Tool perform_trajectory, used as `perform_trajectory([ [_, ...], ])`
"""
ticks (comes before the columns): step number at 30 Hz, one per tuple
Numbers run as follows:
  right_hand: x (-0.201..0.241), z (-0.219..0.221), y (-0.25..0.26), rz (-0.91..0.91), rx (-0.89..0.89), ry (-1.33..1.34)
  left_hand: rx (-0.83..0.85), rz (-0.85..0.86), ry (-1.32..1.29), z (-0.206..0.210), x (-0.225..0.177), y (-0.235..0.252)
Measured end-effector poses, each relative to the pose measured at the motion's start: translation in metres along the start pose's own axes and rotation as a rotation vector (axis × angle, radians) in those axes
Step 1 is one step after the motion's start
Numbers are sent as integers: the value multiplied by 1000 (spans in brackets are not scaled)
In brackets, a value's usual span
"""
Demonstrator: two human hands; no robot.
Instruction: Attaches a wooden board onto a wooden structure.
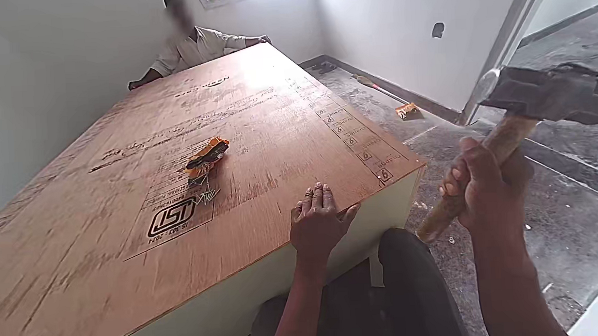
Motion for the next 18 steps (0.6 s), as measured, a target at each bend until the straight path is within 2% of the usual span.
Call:
perform_trajectory([
  [7, -59, -54, -22, 195, -10, -174, -4, 5, -10, 0, 0, -1],
  [18, -99, -56, -44, 254, 126, -295, 17, 6, -10, 0, 0, -1],
])
Point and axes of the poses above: each hand's wrist, its own y-axis towards the middle knuckle, its own z-axis out of the palm, x = y × z, the point moved 9 cm from there along y, towards the middle knuckle, and after that the axes turned 5 degrees about -y, right-handed, at the moved point
